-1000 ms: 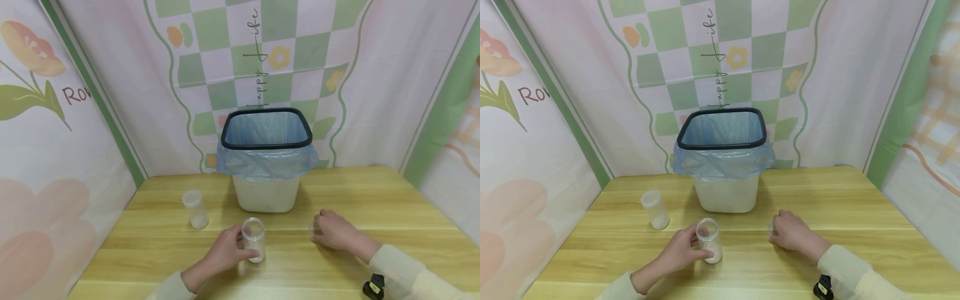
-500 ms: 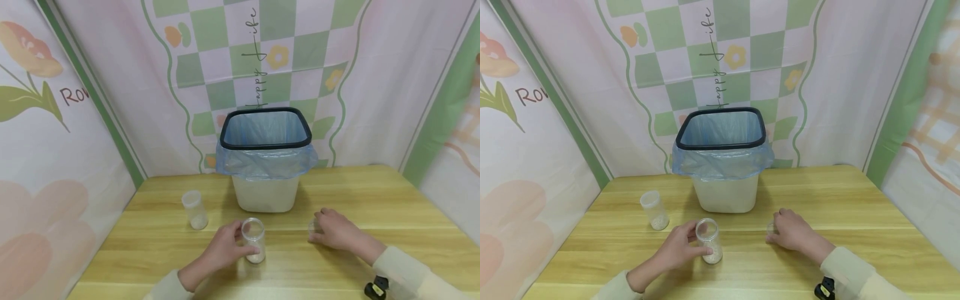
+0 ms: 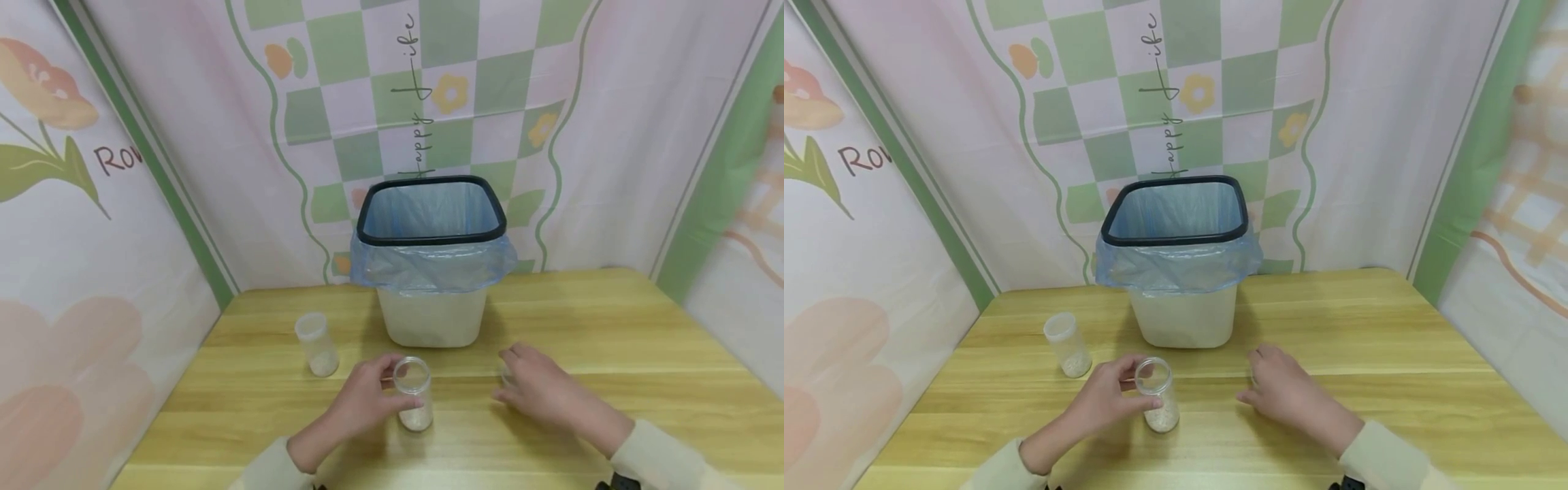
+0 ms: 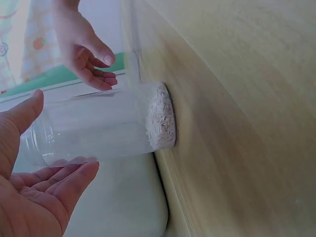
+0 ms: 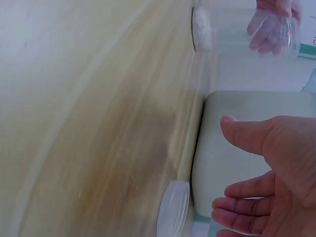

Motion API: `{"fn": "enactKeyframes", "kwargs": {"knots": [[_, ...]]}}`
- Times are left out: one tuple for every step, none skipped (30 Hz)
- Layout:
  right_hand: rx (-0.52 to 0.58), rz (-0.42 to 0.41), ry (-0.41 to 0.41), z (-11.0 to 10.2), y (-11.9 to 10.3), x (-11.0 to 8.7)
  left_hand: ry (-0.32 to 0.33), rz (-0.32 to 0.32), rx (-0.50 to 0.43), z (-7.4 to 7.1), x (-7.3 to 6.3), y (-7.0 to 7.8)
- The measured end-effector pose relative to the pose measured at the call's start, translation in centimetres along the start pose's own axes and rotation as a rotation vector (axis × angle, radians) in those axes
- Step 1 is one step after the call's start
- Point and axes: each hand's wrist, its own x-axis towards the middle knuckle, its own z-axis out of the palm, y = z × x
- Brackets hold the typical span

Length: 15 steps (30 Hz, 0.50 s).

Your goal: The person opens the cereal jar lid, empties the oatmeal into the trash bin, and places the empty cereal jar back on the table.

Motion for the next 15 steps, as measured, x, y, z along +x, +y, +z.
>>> {"fn": "enactKeyframes", "kwargs": {"knots": [[-0.001,-0.002,0.002,0.0,-0.2,-0.1,0.002,0.003,-0.004,0.0,0.0,0.0],[0.0,-0.005,0.002,0.1,-0.3,-0.1,0.003,0.005,-0.009,0.0,0.0,0.1],[0.0,-0.009,0.002,0.1,-0.5,-0.2,0.006,0.007,-0.013,0.0,0.0,0.1],[0.001,-0.013,0.004,0.1,-0.6,-0.3,0.008,0.009,-0.015,0.0,0.0,0.1],[0.002,-0.015,0.007,0.2,-0.8,-0.3,0.013,0.011,-0.018,0.0,0.0,0.1],[0.0,-0.021,0.014,0.3,-1.0,-0.4,0.017,0.013,-0.02,0.0,0.0,0.1],[-0.003,-0.029,0.021,0.3,-1.1,-0.4,0.02,0.016,-0.025,0.1,-0.1,0.1],[-0.003,-0.033,0.026,0.4,-1.3,-0.5,0.021,0.017,-0.036,0.1,-0.1,0.1],[-0.002,-0.036,0.031,0.4,-1.4,-0.5,0.024,0.017,-0.046,0.1,-0.1,0.1],[-0.001,-0.038,0.038,0.4,-1.6,-0.6,0.027,0.02,-0.059,0.1,-0.1,0.0],[-0.001,-0.04,0.043,0.4,-1.7,-0.6,0.031,0.022,-0.07,0.2,-0.1,0.0],[0.0,-0.044,0.048,0.4,-1.9,-0.6,0.034,0.021,-0.085,0.2,-0.1,0.0],[0.004,-0.051,0.056,0.4,-2.1,-0.6,0.037,0.015,-0.108,0.2,-0.2,0.0],[0.009,-0.054,0.064,0.3,-2.2,-0.6,0.042,0.01,-0.127,0.2,-0.2,0.1],[0.011,-0.06,0.073,0.3,-2.3,-0.6,0.048,0.002,-0.143,0.3,-0.3,0.1]]}}
